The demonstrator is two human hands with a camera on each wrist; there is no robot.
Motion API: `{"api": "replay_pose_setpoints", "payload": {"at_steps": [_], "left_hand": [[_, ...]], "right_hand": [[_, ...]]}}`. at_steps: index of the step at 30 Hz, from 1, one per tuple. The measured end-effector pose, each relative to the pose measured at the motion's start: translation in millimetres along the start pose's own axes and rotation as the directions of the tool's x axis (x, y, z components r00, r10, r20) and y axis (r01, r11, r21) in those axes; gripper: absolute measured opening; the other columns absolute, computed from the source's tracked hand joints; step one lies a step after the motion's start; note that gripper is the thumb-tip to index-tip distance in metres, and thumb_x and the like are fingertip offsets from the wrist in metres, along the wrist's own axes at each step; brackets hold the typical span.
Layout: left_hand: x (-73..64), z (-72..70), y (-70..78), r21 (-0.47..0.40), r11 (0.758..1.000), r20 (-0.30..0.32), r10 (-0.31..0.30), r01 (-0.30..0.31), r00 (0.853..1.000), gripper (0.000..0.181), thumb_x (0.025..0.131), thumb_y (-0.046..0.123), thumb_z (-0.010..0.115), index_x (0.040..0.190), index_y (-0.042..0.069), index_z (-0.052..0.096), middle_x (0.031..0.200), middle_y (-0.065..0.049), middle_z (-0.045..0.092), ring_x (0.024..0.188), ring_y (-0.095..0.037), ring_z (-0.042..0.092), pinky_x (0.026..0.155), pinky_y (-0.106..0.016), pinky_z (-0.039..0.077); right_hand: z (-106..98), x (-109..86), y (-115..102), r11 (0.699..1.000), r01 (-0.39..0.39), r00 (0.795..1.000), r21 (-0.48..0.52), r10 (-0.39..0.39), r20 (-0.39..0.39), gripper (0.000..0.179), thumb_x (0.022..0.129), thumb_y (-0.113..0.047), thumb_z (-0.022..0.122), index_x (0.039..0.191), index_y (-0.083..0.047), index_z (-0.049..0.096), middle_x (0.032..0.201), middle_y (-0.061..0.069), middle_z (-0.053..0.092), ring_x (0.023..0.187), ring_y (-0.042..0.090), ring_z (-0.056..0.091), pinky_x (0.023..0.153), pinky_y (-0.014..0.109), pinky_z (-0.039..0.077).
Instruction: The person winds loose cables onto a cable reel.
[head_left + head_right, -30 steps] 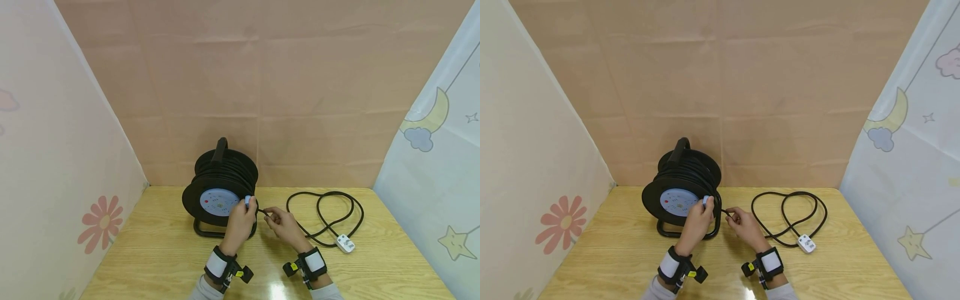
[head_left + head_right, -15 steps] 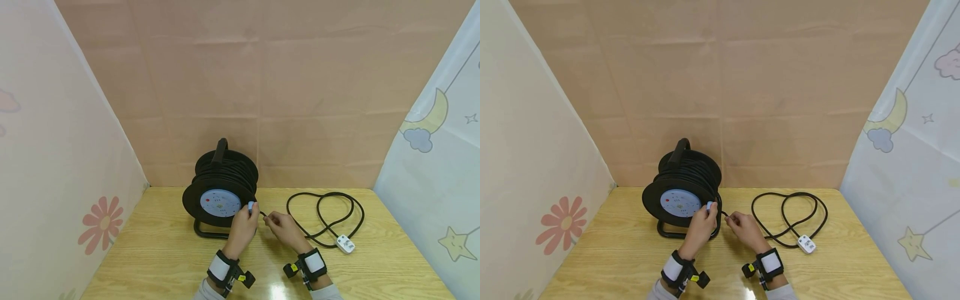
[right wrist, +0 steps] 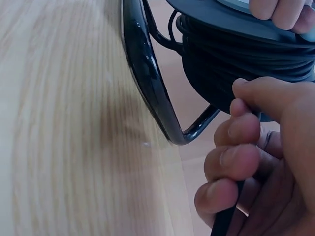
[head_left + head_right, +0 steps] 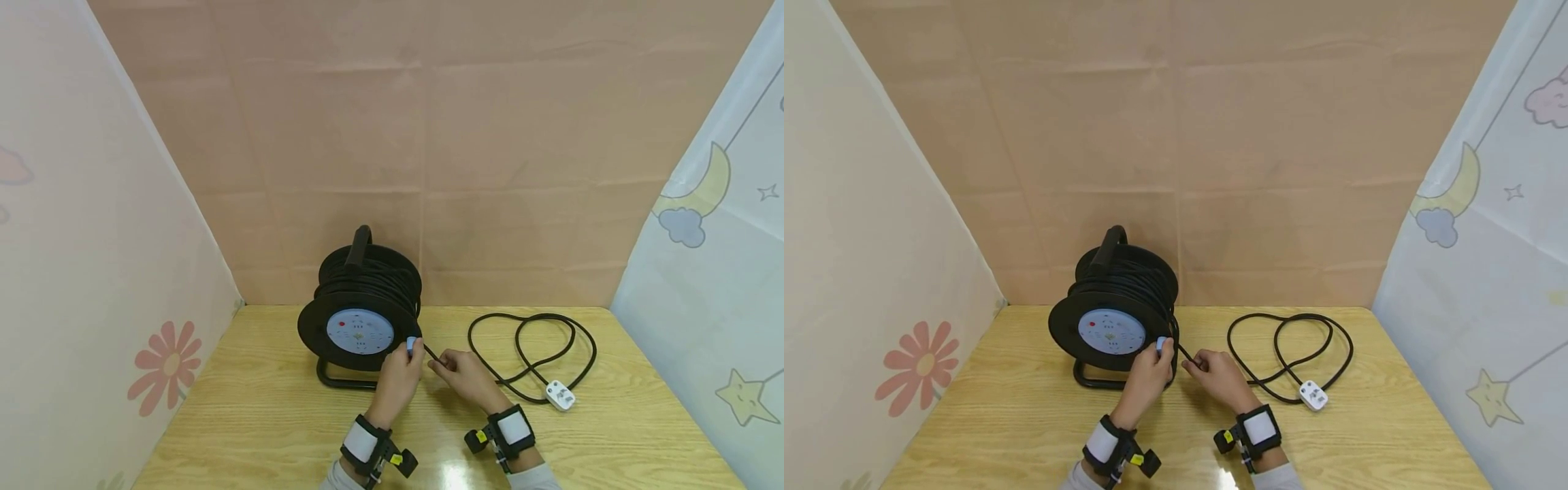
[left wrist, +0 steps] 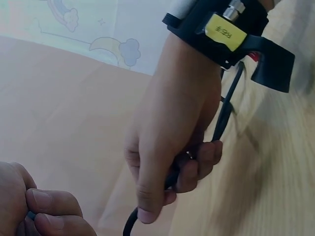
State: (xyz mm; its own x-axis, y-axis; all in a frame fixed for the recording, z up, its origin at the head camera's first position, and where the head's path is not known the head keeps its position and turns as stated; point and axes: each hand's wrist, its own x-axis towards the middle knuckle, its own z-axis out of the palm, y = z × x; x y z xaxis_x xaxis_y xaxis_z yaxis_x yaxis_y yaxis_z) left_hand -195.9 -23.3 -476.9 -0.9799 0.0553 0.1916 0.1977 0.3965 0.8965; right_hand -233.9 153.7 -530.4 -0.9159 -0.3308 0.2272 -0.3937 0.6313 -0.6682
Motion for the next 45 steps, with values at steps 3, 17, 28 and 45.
{"api": "replay_pose_setpoints", "payload": {"at_steps": [3, 17, 28, 45], "left_hand": [[-1.0, 1.0, -1.6, 0.007, 1.0, 0.003, -0.01, 0.01, 1.0, 0.049, 0.104, 0.047, 0.036, 0.07, 0.014, 0.046, 0.055, 0.006, 0.045, 0.044, -0.009, 0.039, 0.043, -0.023, 0.031], [-2.8, 5.9, -13.3, 0.021, 1.0, 0.012, -0.018, 0.018, 1.0, 0.048, 0.104, 0.046, 0.036, 0.07, 0.014, 0.046, 0.054, 0.006, 0.046, 0.043, -0.008, 0.04, 0.042, -0.023, 0.031], [-4.2, 6.3, -21.2, 0.017, 0.999, 0.02, -0.045, 0.044, 0.999, 0.049, 0.104, 0.048, 0.035, 0.071, 0.013, 0.048, 0.054, 0.005, 0.048, 0.044, -0.01, 0.043, 0.043, -0.025, 0.032], [-8.6, 9.9, -33.3, 0.029, 0.995, 0.0, -0.094, 0.094, 0.996, 0.047, 0.104, 0.046, 0.037, 0.073, 0.014, 0.051, 0.055, 0.005, 0.049, 0.046, -0.009, 0.046, 0.043, -0.025, 0.034]], "right_hand": [[0, 0.6, 0, 1.0, -0.006, 1.0, -0.012, 0.006, 0.003, 0.038, 0.095, -0.048, 0.057, 0.075, -0.016, 0.062, 0.054, -0.009, 0.048, 0.043, 0.006, 0.04, 0.041, 0.02, 0.03], [1, -1.9, 4, 0.996, 0.017, 1.0, -0.092, -0.016, 0.013, 0.036, 0.095, -0.047, 0.057, 0.069, -0.021, 0.061, 0.053, -0.012, 0.048, 0.044, 0.006, 0.041, 0.042, 0.021, 0.031], [-1, -2.8, 7, 0.993, 0.009, 0.999, -0.117, -0.004, 0.038, 0.035, 0.094, -0.048, 0.058, 0.069, -0.024, 0.062, 0.055, -0.013, 0.048, 0.046, 0.006, 0.041, 0.043, 0.021, 0.03], [-3, -5.7, 13, 0.985, 0.005, 0.999, -0.17, 0.001, 0.036, 0.025, 0.09, -0.041, 0.067, 0.07, -0.031, 0.055, 0.06, -0.014, 0.049, 0.051, 0.004, 0.04, 0.047, 0.022, 0.03]]}}
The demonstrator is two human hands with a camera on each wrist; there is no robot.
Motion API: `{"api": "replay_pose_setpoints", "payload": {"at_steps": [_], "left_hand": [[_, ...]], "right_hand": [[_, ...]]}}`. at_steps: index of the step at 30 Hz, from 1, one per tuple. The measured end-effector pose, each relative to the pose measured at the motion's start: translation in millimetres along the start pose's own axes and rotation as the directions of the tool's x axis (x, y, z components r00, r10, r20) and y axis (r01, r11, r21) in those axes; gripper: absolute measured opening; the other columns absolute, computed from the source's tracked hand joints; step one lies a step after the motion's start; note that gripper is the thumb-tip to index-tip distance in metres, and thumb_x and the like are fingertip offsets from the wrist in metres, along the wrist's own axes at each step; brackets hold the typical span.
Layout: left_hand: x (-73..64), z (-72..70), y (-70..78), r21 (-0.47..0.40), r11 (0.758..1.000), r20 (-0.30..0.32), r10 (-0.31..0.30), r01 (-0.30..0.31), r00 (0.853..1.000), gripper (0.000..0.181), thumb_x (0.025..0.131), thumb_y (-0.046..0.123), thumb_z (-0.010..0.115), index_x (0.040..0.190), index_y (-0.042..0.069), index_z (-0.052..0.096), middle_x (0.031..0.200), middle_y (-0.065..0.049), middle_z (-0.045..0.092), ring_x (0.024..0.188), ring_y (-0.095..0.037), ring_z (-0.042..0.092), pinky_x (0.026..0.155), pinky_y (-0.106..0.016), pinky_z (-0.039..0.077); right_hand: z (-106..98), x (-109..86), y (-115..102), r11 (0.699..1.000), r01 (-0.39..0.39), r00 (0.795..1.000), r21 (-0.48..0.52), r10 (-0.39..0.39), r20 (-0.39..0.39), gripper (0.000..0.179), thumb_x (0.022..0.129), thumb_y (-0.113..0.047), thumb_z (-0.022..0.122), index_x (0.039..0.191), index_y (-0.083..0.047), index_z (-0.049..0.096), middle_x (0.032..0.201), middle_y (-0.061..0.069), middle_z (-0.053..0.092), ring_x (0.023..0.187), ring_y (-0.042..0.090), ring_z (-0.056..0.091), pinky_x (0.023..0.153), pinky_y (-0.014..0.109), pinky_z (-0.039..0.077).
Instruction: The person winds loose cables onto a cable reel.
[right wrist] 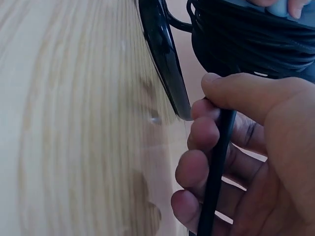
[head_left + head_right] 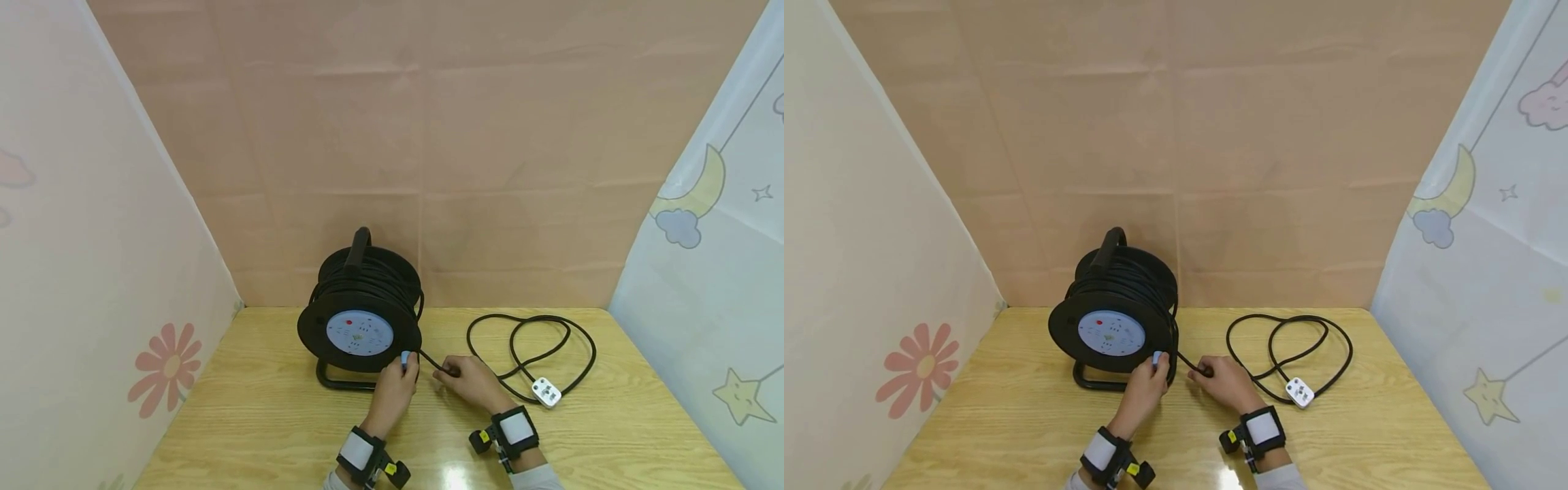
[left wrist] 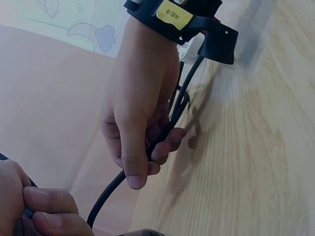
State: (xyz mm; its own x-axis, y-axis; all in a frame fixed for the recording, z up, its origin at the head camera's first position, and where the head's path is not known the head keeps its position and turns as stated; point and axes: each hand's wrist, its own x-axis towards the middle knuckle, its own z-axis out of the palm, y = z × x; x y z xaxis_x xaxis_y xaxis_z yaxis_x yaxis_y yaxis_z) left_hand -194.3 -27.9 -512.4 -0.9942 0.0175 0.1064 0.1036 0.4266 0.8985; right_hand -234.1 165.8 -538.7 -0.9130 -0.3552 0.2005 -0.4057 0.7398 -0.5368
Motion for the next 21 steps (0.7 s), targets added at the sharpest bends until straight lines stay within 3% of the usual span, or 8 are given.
{"api": "replay_pose_setpoints", "payload": {"at_steps": [7, 14, 21], "left_hand": [[0.0, 0.8, -6.9, 0.026, 1.0, -0.009, 0.013, -0.013, 1.0, 0.051, 0.104, 0.049, 0.035, 0.073, 0.012, 0.052, 0.054, 0.005, 0.05, 0.046, -0.01, 0.048, 0.044, -0.027, 0.037], [-1.5, 0.2, -11.1, 0.022, 1.0, -0.006, -0.005, 0.005, 1.0, 0.048, 0.104, 0.048, 0.036, 0.073, 0.014, 0.05, 0.055, 0.005, 0.05, 0.047, -0.01, 0.048, 0.045, -0.026, 0.037], [-3.2, -1.6, -14.4, 0.013, 1.0, -0.015, 0.009, -0.009, 1.0, 0.045, 0.105, 0.043, 0.038, 0.073, 0.013, 0.05, 0.055, 0.004, 0.048, 0.047, -0.01, 0.047, 0.045, -0.027, 0.036]], "right_hand": [[0, -0.7, 3, 1.0, -0.003, 1.0, 0.003, 0.003, 0.002, 0.017, 0.09, -0.036, 0.068, 0.076, -0.03, 0.06, 0.065, -0.017, 0.055, 0.054, 0.004, 0.046, 0.05, 0.024, 0.039], [-4, -3.2, 7, 0.999, -0.04, 0.999, 0.002, 0.04, -0.02, 0.008, 0.086, -0.03, 0.072, 0.083, -0.029, 0.065, 0.076, -0.017, 0.062, 0.068, 0.004, 0.057, 0.063, 0.031, 0.049], [-10, -5.2, 16, 0.997, -0.069, 0.998, 0.038, 0.069, -0.011, 0.014, 0.085, -0.017, 0.073, 0.092, -0.026, 0.066, 0.087, -0.012, 0.063, 0.083, 0.008, 0.059, 0.075, 0.036, 0.051]]}}
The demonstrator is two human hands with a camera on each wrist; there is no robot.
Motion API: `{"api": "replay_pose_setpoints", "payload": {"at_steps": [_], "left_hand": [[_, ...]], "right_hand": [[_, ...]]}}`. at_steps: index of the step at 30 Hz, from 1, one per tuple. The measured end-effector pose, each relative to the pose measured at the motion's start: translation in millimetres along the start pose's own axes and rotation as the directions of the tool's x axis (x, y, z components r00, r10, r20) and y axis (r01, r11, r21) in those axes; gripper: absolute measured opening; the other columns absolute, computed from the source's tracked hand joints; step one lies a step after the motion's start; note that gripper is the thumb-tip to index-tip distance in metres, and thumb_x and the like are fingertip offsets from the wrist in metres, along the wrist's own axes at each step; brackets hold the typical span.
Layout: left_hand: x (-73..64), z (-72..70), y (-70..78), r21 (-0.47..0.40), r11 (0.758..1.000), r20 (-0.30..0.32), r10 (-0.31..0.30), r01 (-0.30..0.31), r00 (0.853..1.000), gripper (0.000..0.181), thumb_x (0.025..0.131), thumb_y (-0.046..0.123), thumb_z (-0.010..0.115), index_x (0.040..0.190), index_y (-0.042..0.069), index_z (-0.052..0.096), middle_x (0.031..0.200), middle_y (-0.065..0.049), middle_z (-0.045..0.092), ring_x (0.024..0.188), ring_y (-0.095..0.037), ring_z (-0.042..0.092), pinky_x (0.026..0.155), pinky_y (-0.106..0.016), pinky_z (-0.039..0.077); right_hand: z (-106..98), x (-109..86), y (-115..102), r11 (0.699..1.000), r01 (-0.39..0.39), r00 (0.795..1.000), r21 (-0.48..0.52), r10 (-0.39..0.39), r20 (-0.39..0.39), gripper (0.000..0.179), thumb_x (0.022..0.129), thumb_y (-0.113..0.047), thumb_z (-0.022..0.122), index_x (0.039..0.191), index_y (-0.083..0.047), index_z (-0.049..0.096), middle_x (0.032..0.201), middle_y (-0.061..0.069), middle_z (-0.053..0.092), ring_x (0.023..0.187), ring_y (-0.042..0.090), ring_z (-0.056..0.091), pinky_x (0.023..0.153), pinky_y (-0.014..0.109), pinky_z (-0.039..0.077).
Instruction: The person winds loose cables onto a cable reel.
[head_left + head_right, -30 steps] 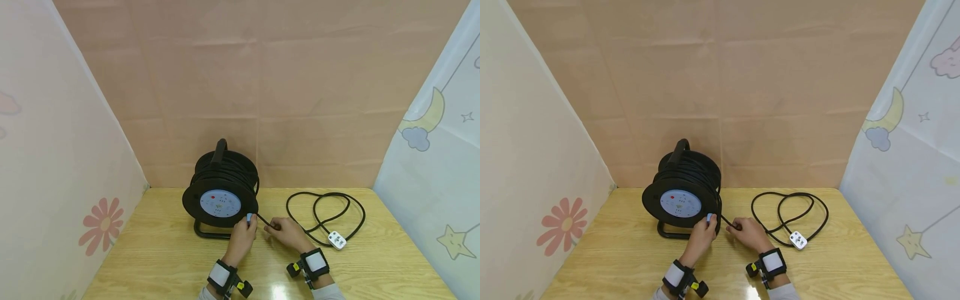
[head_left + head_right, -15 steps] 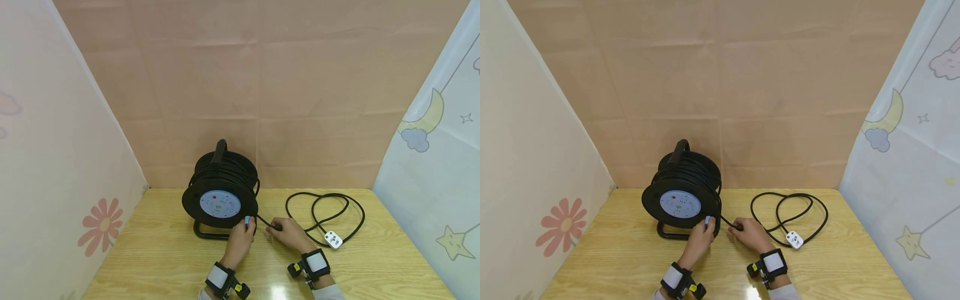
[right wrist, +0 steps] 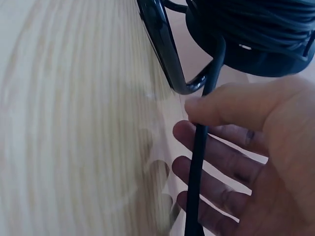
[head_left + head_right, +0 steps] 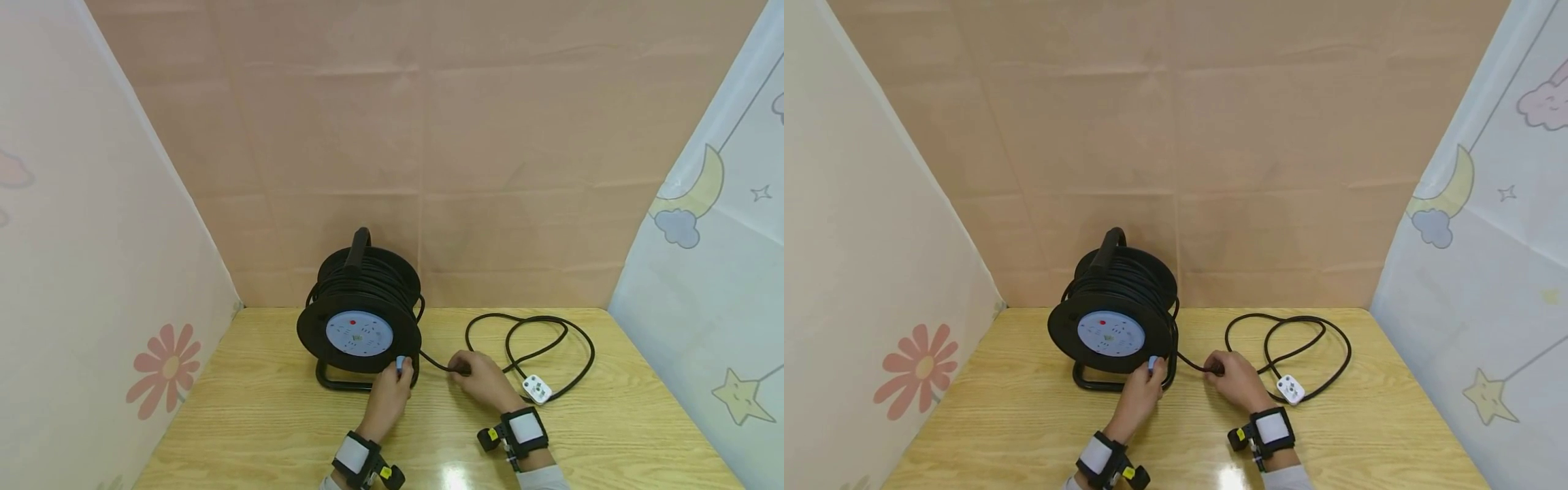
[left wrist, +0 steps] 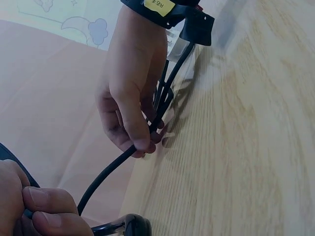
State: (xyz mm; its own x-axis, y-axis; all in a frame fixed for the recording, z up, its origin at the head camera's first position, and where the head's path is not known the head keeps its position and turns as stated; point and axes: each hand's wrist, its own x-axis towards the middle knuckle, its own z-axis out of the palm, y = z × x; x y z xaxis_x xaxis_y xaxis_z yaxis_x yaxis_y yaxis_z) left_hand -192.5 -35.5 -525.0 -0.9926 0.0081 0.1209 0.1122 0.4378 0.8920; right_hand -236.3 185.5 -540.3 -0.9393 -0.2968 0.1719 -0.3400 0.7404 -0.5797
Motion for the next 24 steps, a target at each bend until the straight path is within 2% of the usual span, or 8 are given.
{"api": "replay_pose_setpoints", "payload": {"at_steps": [4, 8, 11, 16, 20, 24], "left_hand": [[-0.3, 0.3, -2.0, 0.007, 1.0, -0.007, -0.008, 0.008, 1.0, 0.046, 0.105, 0.044, 0.038, 0.073, 0.013, 0.05, 0.055, 0.004, 0.049, 0.048, -0.01, 0.047, 0.045, -0.028, 0.036], [-1.3, -0.1, -3.2, 0.01, 1.0, -0.007, -0.021, 0.021, 1.0, 0.047, 0.104, 0.045, 0.037, 0.073, 0.013, 0.05, 0.055, 0.004, 0.049, 0.048, -0.01, 0.048, 0.046, -0.028, 0.036], [-2.3, -0.9, -4.0, 0.007, 1.0, 0.002, -0.022, 0.022, 1.0, 0.047, 0.105, 0.044, 0.037, 0.073, 0.013, 0.051, 0.055, 0.004, 0.05, 0.048, -0.01, 0.048, 0.046, -0.028, 0.037], [-2.9, -1.9, -5.3, -0.005, 1.0, 0.021, -0.023, 0.023, 1.0, 0.05, 0.104, 0.048, 0.036, 0.073, 0.012, 0.05, 0.055, 0.004, 0.049, 0.047, -0.011, 0.048, 0.045, -0.027, 0.037], [-2.3, -3.1, -7.0, -0.008, 1.0, 0.029, -0.017, 0.017, 0.999, 0.052, 0.104, 0.05, 0.034, 0.073, 0.012, 0.05, 0.055, 0.003, 0.049, 0.047, -0.011, 0.047, 0.045, -0.028, 0.037], [-1.5, -4.3, -9.6, -0.007, 1.0, 0.034, -0.014, 0.014, 0.999, 0.052, 0.103, 0.051, 0.034, 0.072, 0.012, 0.049, 0.055, 0.003, 0.049, 0.048, -0.011, 0.048, 0.046, -0.028, 0.038]], "right_hand": [[-3, -1.1, 5, 1.0, -0.013, 1.0, 0.025, 0.013, -0.018, 0.016, 0.086, -0.008, 0.068, 0.097, -0.019, 0.067, 0.093, -0.006, 0.062, 0.09, 0.014, 0.056, 0.08, 0.039, 0.05], [-6, -2.3, 8, 0.999, -0.043, 0.997, 0.01, 0.043, -0.06, 0.015, 0.088, -0.007, 0.066, 0.1, -0.016, 0.067, 0.097, -0.002, 0.06, 0.092, 0.016, 0.052, 0.078, 0.037, 0.049], [-5, -2.1, 12, 0.997, -0.018, 0.992, -0.07, 0.01, -0.124, 0.014, 0.087, -0.007, 0.068, 0.098, -0.015, 0.067, 0.1, 0.0, 0.059, 0.095, 0.02, 0.049, 0.077, 0.038, 0.047], [-4, -2.5, 19, 0.974, 0.017, 0.971, -0.226, -0.071, -0.23, 0.014, 0.085, -0.012, 0.072, 0.097, -0.013, 0.068, 0.111, 0.008, 0.061, 0.106, 0.03, 0.045, 0.089, 0.052, 0.039], [-6, -4.9, 22, 0.964, -0.04, 0.963, -0.262, -0.033, -0.268, 0.019, 0.086, -0.02, 0.072, 0.102, -0.011, 0.068, 0.112, 0.011, 0.061, 0.111, 0.035, 0.044, 0.095, 0.058, 0.03], [-8, -6.5, 24, 0.948, -0.107, 0.955, -0.3, 0.014, -0.296, 0.021, 0.085, -0.026, 0.073, 0.099, -0.011, 0.068, 0.107, 0.012, 0.063, 0.104, 0.039, 0.048, 0.09, 0.059, 0.032]]}}
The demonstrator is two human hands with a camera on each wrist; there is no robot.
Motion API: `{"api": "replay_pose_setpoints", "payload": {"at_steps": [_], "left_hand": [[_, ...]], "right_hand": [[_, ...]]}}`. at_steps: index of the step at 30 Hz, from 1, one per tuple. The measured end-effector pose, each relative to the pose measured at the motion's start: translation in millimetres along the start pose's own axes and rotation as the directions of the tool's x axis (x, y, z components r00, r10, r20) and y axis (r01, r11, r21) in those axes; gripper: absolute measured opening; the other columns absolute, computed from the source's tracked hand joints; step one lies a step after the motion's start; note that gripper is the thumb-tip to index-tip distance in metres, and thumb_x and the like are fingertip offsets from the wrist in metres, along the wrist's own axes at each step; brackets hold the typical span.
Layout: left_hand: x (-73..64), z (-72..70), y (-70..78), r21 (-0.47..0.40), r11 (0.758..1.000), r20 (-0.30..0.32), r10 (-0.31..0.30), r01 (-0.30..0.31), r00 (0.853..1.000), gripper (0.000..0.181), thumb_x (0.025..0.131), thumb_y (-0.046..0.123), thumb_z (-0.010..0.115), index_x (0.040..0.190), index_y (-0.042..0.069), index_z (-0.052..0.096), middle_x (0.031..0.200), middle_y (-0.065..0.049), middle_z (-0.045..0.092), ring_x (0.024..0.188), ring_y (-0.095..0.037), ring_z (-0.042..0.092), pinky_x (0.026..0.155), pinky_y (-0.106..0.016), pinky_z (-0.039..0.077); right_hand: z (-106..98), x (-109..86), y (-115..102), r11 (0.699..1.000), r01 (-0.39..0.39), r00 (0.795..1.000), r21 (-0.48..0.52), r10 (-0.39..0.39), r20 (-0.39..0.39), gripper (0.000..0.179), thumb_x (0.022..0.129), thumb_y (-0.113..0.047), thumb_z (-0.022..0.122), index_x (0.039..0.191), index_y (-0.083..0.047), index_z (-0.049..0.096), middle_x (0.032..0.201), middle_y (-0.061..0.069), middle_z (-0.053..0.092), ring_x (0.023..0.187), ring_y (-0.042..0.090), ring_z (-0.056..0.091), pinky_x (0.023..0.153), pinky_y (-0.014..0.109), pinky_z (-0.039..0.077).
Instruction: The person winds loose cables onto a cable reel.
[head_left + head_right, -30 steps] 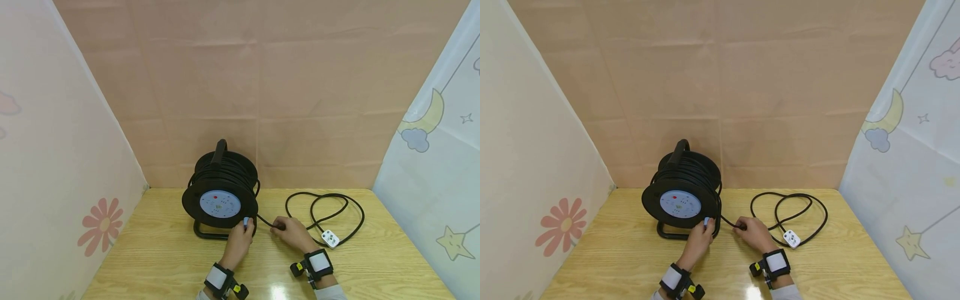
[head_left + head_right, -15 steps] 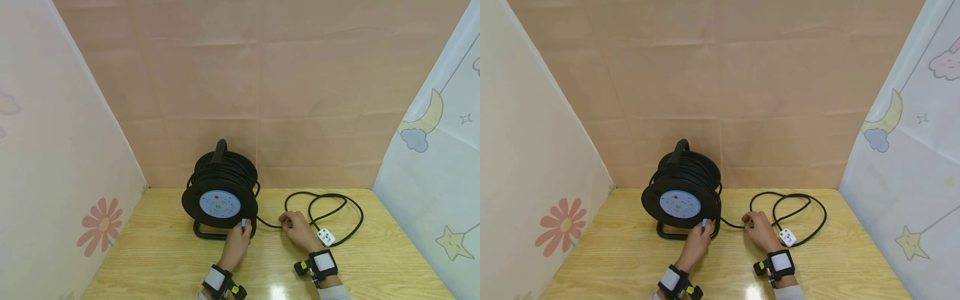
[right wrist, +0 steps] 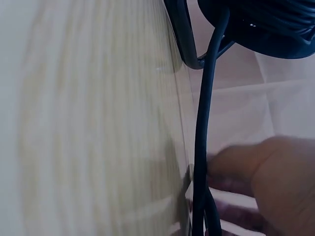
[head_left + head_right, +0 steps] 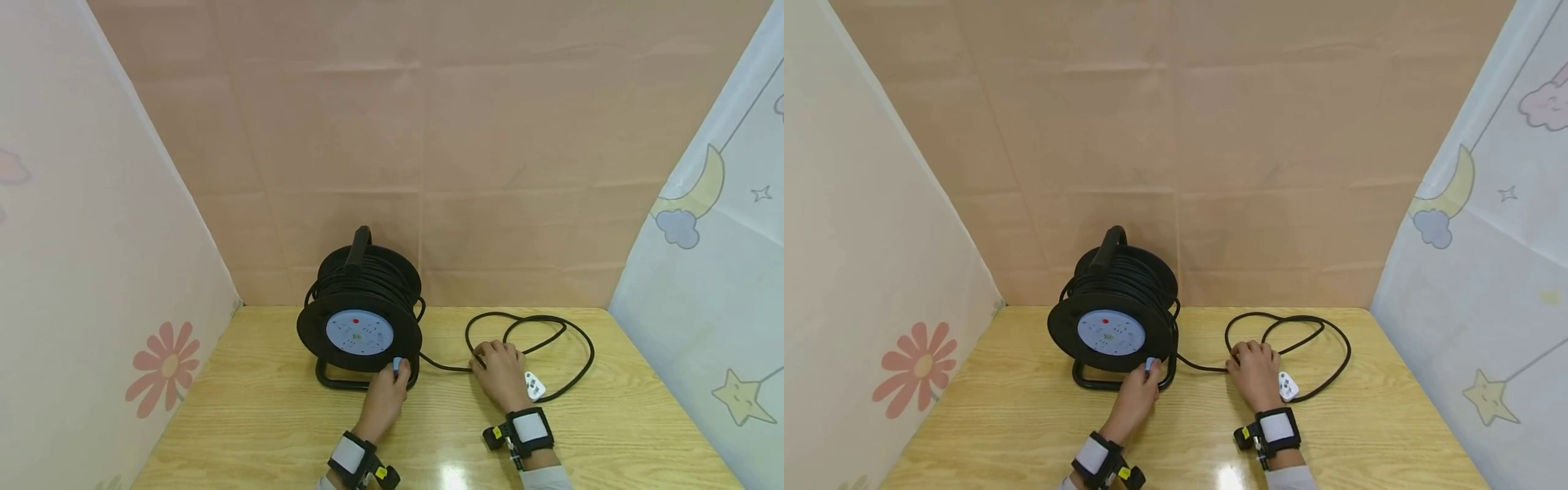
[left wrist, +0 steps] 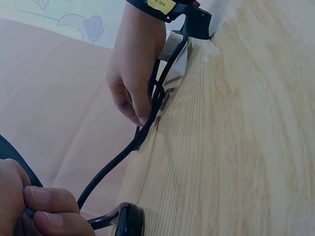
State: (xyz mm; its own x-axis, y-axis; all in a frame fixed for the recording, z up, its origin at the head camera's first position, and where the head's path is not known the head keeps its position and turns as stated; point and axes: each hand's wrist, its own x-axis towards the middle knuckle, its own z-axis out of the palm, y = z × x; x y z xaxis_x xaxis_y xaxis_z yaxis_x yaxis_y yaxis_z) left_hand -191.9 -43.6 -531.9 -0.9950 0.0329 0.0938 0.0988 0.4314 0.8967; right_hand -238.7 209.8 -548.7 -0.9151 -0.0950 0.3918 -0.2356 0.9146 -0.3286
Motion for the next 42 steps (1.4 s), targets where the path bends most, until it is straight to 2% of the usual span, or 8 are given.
{"api": "replay_pose_setpoints", "payload": {"at_steps": [9, 18, 21, 23, 28, 32, 36, 42], "left_hand": [[2.1, -1.8, -6.1, 0.028, 1.0, 0.012, 0.009, -0.01, 1.0, 0.051, 0.103, 0.052, 0.033, 0.073, 0.015, 0.049, 0.056, 0.004, 0.048, 0.049, -0.011, 0.048, 0.048, -0.028, 0.039], [0.7, -9.9, -16.1, 0.113, 0.994, -0.006, 0.003, -0.003, 1.0, 0.052, 0.105, 0.05, 0.032, 0.072, 0.012, 0.048, 0.059, 0.003, 0.043, 0.051, -0.011, 0.043, 0.048, -0.028, 0.036], [0.3, -11.9, -20.8, 0.124, 0.992, -0.011, 0.0, 0.002, 1.0, 0.051, 0.105, 0.049, 0.032, 0.072, 0.012, 0.047, 0.06, 0.002, 0.039, 0.051, -0.012, 0.041, 0.047, -0.028, 0.034], [-0.1, -13.1, -23.8, 0.122, 0.992, -0.006, -0.011, 0.012, 1.0, 0.052, 0.104, 0.05, 0.032, 0.074, 0.012, 0.049, 0.059, 0.002, 0.043, 0.05, -0.012, 0.043, 0.047, -0.029, 0.036], [-0.8, -15.3, -28.7, 0.136, 0.99, -0.005, -0.028, 0.028, 1.0, 0.055, 0.104, 0.052, 0.031, 0.077, 0.009, 0.054, 0.061, 0.001, 0.053, 0.053, -0.013, 0.049, 0.05, -0.031, 0.041], [-0.8, -17.0, -30.5, 0.136, 0.99, -0.008, -0.026, 0.027, 1.0, 0.055, 0.104, 0.051, 0.032, 0.074, 0.01, 0.052, 0.059, 0.001, 0.052, 0.051, -0.013, 0.049, 0.049, -0.031, 0.04], [0.5, -17.7, -32.4, 0.125, 0.992, -0.004, -0.028, 0.028, 1.0, 0.055, 0.104, 0.053, 0.031, 0.073, 0.011, 0.051, 0.057, 0.001, 0.052, 0.049, -0.013, 0.048, 0.047, -0.03, 0.039], [1.2, -18.9, -34.1, 0.131, 0.991, 0.0, -0.032, 0.032, 0.999, 0.057, 0.103, 0.054, 0.03, 0.073, 0.011, 0.05, 0.057, 0.002, 0.051, 0.048, -0.013, 0.047, 0.046, -0.03, 0.038]], "right_hand": [[-3, 1.0, 4, 0.997, -0.006, 0.998, -0.079, 0.001, -0.06, 0.011, 0.082, -0.021, 0.076, 0.083, -0.012, 0.069, 0.091, 0.011, 0.065, 0.087, 0.036, 0.055, 0.084, 0.058, 0.039], [-1, 4.8, 8, 0.998, 0.063, 0.992, -0.026, -0.066, -0.109, 0.009, 0.079, -0.011, 0.075, 0.077, -0.008, 0.067, 0.075, 0.005, 0.061, 0.069, 0.027, 0.058, 0.07, 0.05, 0.047], [-1, 5.9, 9, 0.998, 0.067, 0.99, -0.007, -0.067, -0.121, 0.008, 0.08, -0.009, 0.074, 0.077, -0.006, 0.067, 0.076, 0.007, 0.062, 0.071, 0.028, 0.055, 0.067, 0.045, 0.047], [-1, 5.3, 9, 0.998, 0.061, 0.991, -0.002, -0.06, -0.122, 0.008, 0.08, -0.009, 0.074, 0.077, -0.006, 0.066, 0.082, 0.011, 0.063, 0.08, 0.031, 0.053, 0.071, 0.045, 0.046], [-1, 1.0, 11, 0.998, 0.046, 0.986, -0.035, -0.051, -0.16, 0.012, 0.078, -0.011, 0.075, 0.074, -0.01, 0.064, 0.107, 0.023, 0.061, 0.101, 0.043, 0.046, 0.081, 0.056, 0.04], [0, 0.6, 11, 1.0, 0.006, 0.981, -0.006, -0.007, -0.194, 0.016, 0.076, -0.01, 0.077, 0.08, -0.004, 0.063, 0.121, 0.033, 0.049, 0.096, 0.042, 0.046, 0.073, 0.052, 0.044], [-1, 1.2, 10, 0.999, -0.044, 0.98, -0.012, 0.041, -0.195, 0.033, 0.074, -0.014, 0.08, 0.093, 0.006, 0.061, 0.117, 0.033, 0.045, 0.092, 0.04, 0.045, 0.069, 0.048, 0.045], [-6, -0.2, 12, 0.991, -0.022, 0.984, -0.132, -0.002, -0.181, 0.05, 0.067, -0.031, 0.087, 0.094, 0.005, 0.065, 0.097, 0.027, 0.058, 0.088, 0.043, 0.052, 0.072, 0.051, 0.046]]}}
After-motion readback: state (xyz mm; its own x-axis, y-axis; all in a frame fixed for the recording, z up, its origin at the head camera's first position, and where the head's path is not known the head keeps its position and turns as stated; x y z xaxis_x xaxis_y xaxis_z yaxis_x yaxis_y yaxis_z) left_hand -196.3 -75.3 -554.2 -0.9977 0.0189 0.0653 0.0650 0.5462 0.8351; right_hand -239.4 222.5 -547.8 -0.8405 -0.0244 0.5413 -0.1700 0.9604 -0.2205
